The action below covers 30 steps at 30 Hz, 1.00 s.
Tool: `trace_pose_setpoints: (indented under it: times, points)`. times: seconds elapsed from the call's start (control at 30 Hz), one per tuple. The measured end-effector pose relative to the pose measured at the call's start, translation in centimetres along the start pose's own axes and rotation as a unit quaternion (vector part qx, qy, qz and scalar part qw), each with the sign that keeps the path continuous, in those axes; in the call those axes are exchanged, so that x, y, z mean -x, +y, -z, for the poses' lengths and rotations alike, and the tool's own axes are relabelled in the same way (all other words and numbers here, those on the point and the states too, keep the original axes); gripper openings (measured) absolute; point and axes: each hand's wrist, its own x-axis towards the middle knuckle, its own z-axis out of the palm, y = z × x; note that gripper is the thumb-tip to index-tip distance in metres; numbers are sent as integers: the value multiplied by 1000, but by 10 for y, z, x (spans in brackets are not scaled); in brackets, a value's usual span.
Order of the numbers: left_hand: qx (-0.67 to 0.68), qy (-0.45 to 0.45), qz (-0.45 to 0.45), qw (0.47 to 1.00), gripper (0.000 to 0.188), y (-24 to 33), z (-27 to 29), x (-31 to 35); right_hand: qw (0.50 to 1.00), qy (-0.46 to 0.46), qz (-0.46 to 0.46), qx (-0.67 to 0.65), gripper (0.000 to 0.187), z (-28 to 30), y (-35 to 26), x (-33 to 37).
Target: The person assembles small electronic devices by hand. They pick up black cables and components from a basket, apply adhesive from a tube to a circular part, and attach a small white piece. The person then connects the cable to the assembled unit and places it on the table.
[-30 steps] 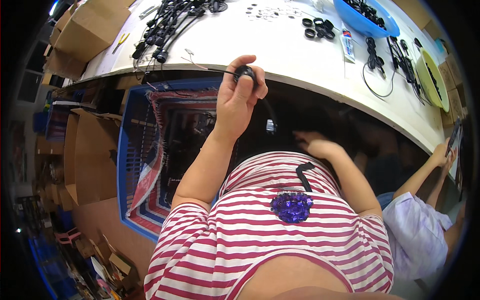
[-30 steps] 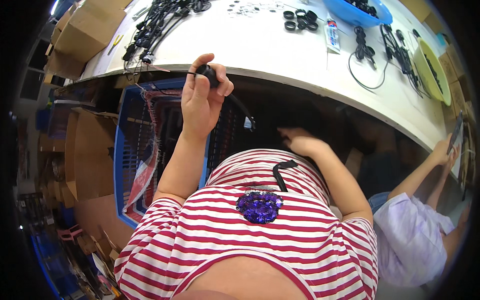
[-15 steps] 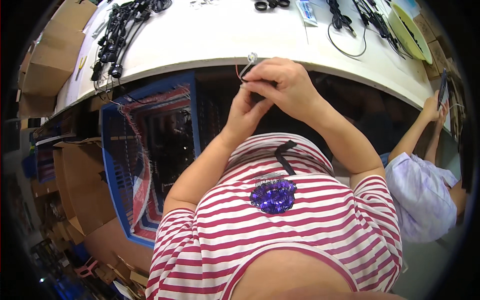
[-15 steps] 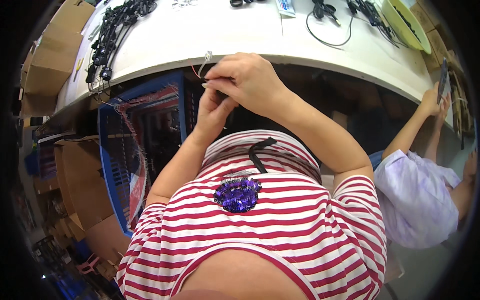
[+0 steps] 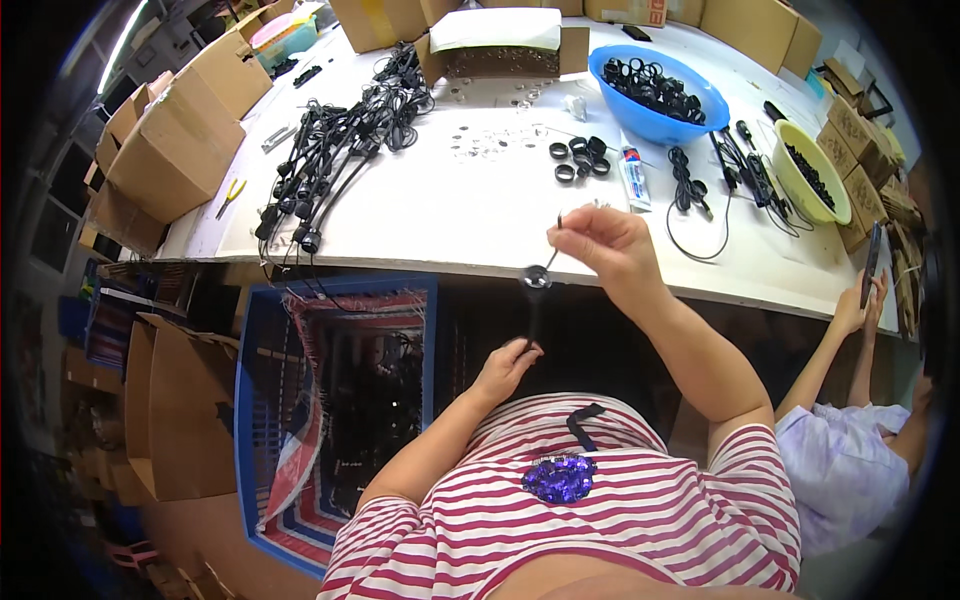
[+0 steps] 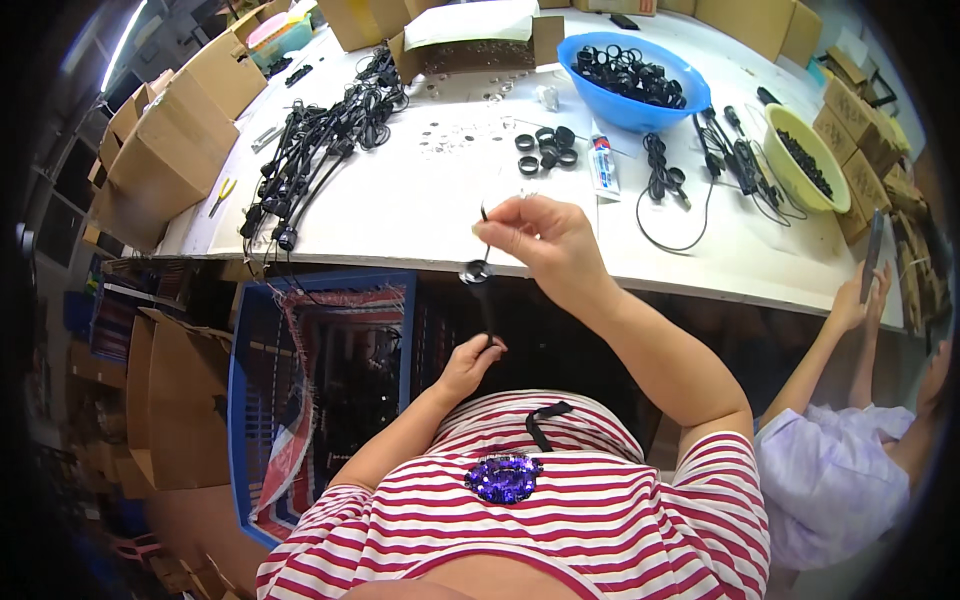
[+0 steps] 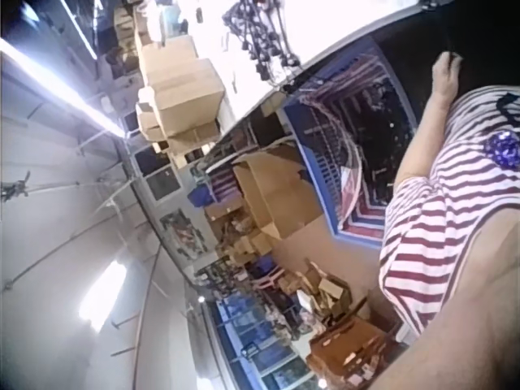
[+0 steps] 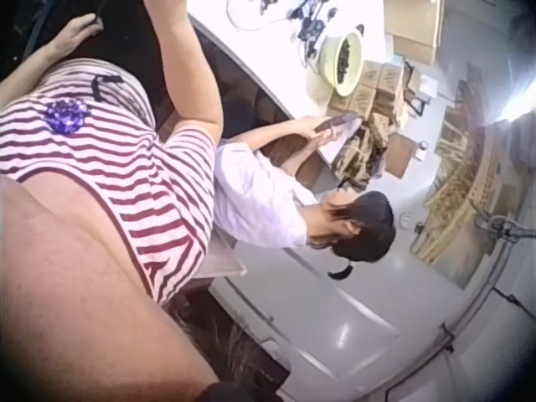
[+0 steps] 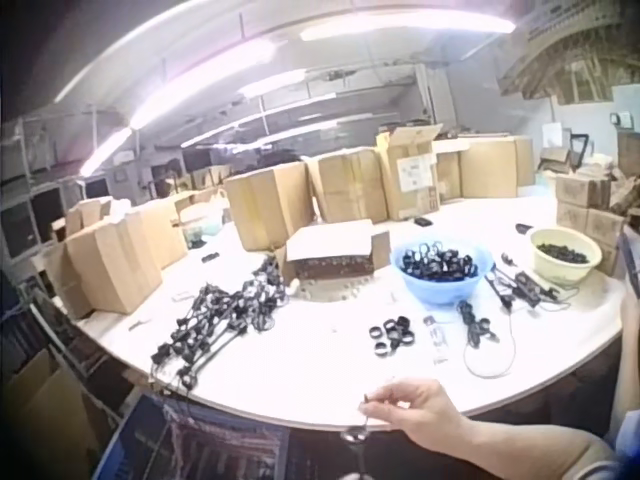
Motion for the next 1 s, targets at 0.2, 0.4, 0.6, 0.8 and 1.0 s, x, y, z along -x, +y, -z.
trace_pose_setpoints:
  times: [0.2, 0.4, 0.6, 0.8, 1.0]
  points:
    - [147, 113, 1, 983, 15, 108, 76, -17, 998, -30, -46, -7, 29, -10, 7, -59]
    - [164, 186, -81, 965, 29, 232, 181, -94, 985, -81, -69, 134, 24, -12, 93, -91]
    - [84, 181, -153, 968, 32, 272, 300, -231, 950, -173, -6, 260, 18, -15, 75, -82]
    - [-23, 252, -204, 946, 20, 250, 387, -392, 922, -194, 118, 313, 16, -14, 84, -83]
    - [-144, 308, -130, 931, 22, 172, 404, -496, 929, -232, 25, 288, 18, -10, 82, -97]
